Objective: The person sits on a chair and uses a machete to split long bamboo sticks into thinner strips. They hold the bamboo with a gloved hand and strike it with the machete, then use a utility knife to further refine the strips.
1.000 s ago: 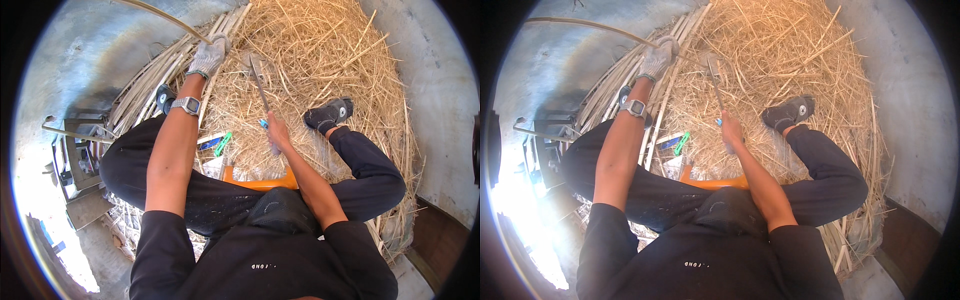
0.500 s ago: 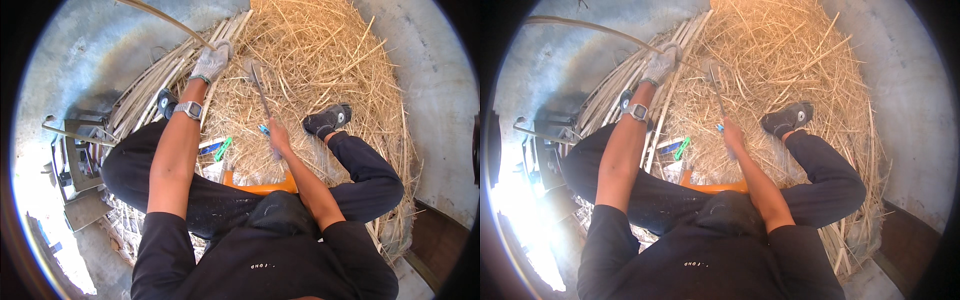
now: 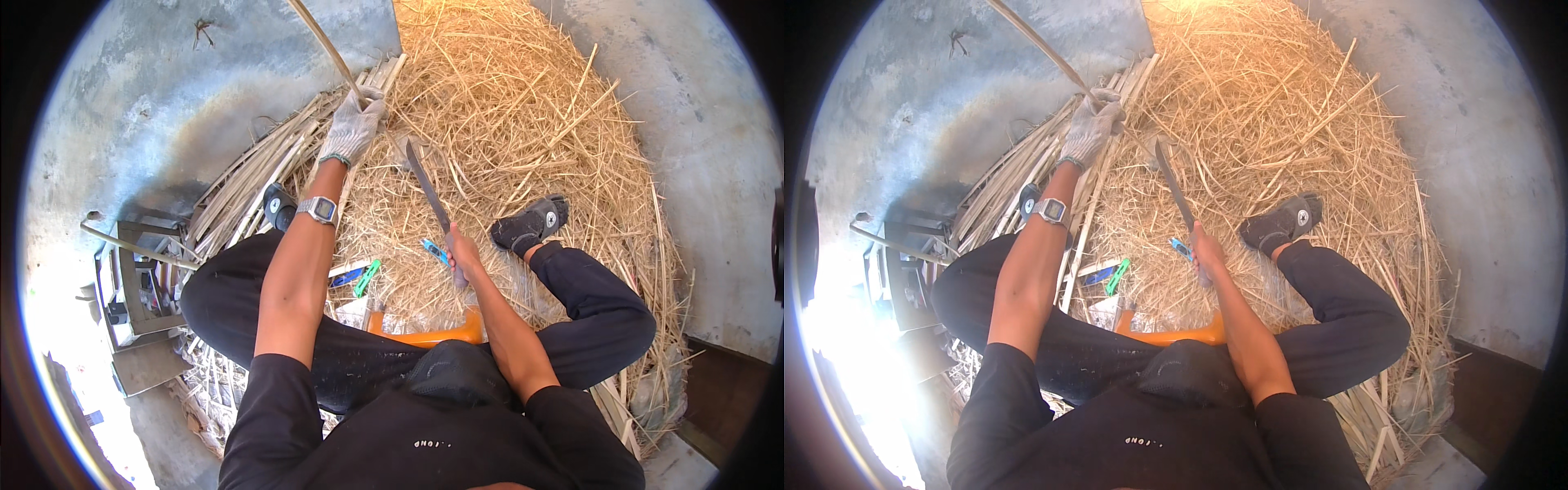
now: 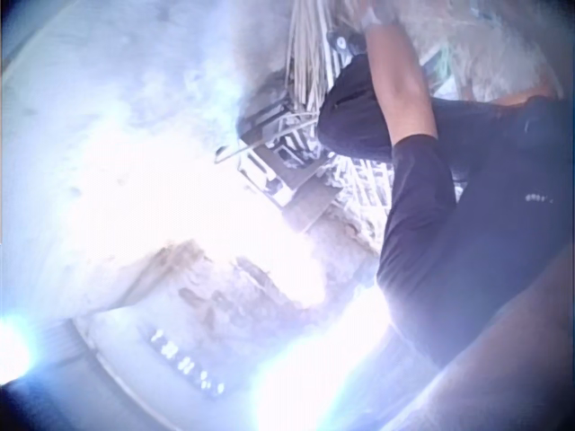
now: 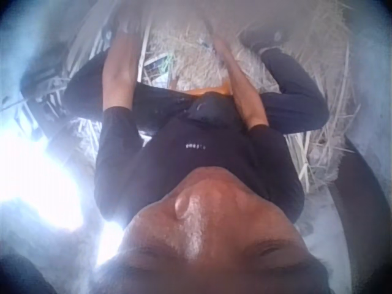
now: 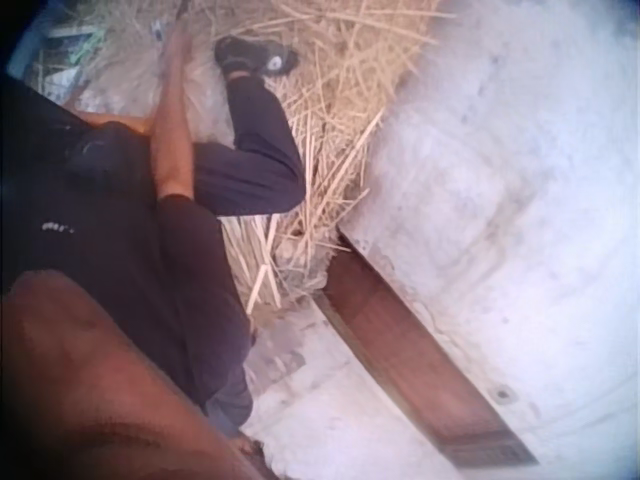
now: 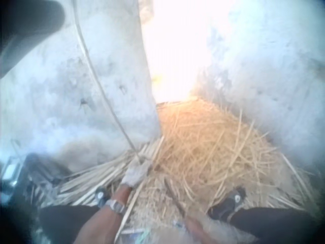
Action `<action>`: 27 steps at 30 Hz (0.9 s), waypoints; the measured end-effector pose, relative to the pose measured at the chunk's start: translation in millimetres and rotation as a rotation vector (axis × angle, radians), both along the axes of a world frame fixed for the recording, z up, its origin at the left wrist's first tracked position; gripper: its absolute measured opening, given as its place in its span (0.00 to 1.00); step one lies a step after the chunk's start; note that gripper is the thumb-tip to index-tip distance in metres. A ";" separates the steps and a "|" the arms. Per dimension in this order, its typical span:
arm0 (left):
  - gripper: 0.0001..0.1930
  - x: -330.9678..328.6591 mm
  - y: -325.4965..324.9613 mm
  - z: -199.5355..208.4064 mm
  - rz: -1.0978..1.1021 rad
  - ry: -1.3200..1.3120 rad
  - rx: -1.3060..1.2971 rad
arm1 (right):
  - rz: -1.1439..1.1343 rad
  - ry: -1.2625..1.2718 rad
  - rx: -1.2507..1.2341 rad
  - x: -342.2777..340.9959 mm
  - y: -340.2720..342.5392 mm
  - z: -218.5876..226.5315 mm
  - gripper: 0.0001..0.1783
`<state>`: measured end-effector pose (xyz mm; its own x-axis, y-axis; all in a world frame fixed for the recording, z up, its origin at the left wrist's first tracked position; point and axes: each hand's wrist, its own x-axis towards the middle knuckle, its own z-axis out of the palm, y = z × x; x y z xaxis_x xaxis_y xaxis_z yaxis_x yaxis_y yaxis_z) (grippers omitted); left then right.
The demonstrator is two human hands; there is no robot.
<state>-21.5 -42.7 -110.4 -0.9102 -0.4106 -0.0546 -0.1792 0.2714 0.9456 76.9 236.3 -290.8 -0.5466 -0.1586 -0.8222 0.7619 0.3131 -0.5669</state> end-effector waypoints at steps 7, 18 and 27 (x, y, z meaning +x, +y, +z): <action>0.12 -0.4 -0.1 6.4 0.015 -0.071 -0.004 | 0.297 0.471 0.153 -1.3 -2.0 3.0 0.26; 0.09 -12.8 -21.3 -40.4 -0.040 0.075 -0.018 | 0.202 0.574 0.120 -3.4 -15.5 34.2 0.15; 0.11 -5.0 -3.8 -39.9 -0.052 0.074 -0.059 | 0.194 0.652 0.161 0.7 -12.0 40.9 0.14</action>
